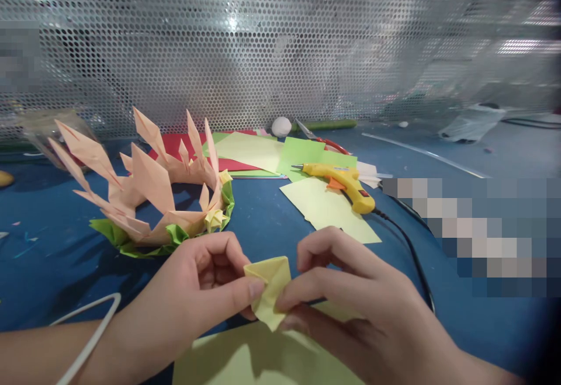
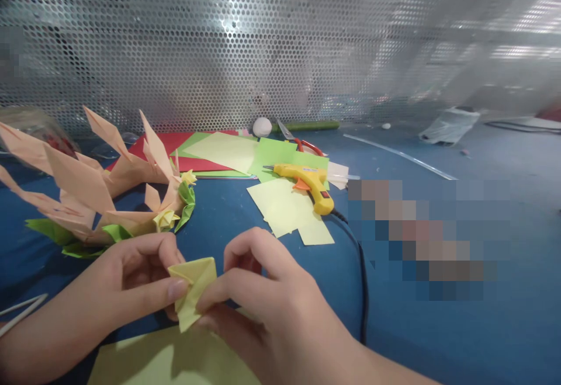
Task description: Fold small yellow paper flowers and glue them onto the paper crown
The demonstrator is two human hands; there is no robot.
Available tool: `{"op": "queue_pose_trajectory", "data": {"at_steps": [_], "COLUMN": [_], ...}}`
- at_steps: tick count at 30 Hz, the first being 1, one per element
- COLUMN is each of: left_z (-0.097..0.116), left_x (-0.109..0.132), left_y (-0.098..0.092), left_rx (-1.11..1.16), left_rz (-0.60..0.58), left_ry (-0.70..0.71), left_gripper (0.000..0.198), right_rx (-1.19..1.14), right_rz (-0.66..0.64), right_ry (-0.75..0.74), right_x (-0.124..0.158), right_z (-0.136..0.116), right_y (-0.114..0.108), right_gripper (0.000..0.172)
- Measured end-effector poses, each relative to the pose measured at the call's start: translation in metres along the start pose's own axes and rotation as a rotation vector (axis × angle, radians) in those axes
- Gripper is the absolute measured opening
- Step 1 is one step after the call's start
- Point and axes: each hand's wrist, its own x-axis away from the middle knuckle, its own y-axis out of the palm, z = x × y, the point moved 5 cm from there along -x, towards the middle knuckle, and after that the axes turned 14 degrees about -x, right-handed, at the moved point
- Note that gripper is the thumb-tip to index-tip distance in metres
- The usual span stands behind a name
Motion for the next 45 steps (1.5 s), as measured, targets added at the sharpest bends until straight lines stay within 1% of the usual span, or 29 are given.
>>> {"op": "queue_pose_trajectory", "data": {"at_steps": [4,6,10,13,15,18,21,27,35,38,42,45], "left_z": [0.000,-0.002,-0.003,-0.004,-0.002,-0.003,-0.004,-0.005,-0.004,-0.004,-0.005,-0.004], "left_x": [0.000,0.001,0.003,0.005,0.005,0.003,0.001,0.005,0.002,0.003,0.006,0.007], "left_y": [0.001,0.002,0.004,0.004,0.003,0.002,0.003,0.005,0.008,0.007,0.007,0.007], "left_rx": [-0.046,-0.045,-0.049,-0.112,-0.157,-0.192,-0.212,-0.183,-0.183,-0.188,-0.142,-0.171], "left_rz": [0.023,0.020,-0.001,0.012,0.028,0.031,0.008,-0.039,-0.055,-0.064,-0.114,-0.115], "left_ry": [-0.009,-0.033,-0.036,-0.018,0.013,-0.005,-0.010,-0.001,-0.006,-0.013,-0.027,-0.027], "left_gripper": [0.026,0.027,0.028,0.027,0.025,0.026,0.026,0.019,0.020,0.020,0.018,0.018], "right_rx": [-0.081,-0.138,-0.219,-0.233,-0.235,-0.244,-0.249,-0.298,-0.342,-0.340,-0.374,-0.397], "right_rz": [0.037,0.046,0.061,0.057,0.058,0.053,0.048,0.062,0.056,0.044,0.085,0.091], "right_ry": [0.185,0.265,0.338,0.376,0.385,0.374,0.397,0.433,0.439,0.464,0.492,0.505], "right_x": [-0.003,-0.004,-0.005,-0.002,-0.001,-0.003,-0.004,-0.001,0.000,0.000,0.001,0.002], "right_z": [0.006,0.008,0.009,0.010,0.010,0.010,0.012,0.016,0.016,0.016,0.017,0.017], "right_y": [0.002,0.005,0.008,0.010,0.010,0.011,0.012,0.013,0.015,0.016,0.014,0.014], "right_gripper": [0.012,0.013,0.019,0.017,0.017,0.018,0.018,0.017,0.017,0.017,0.015,0.017]}}
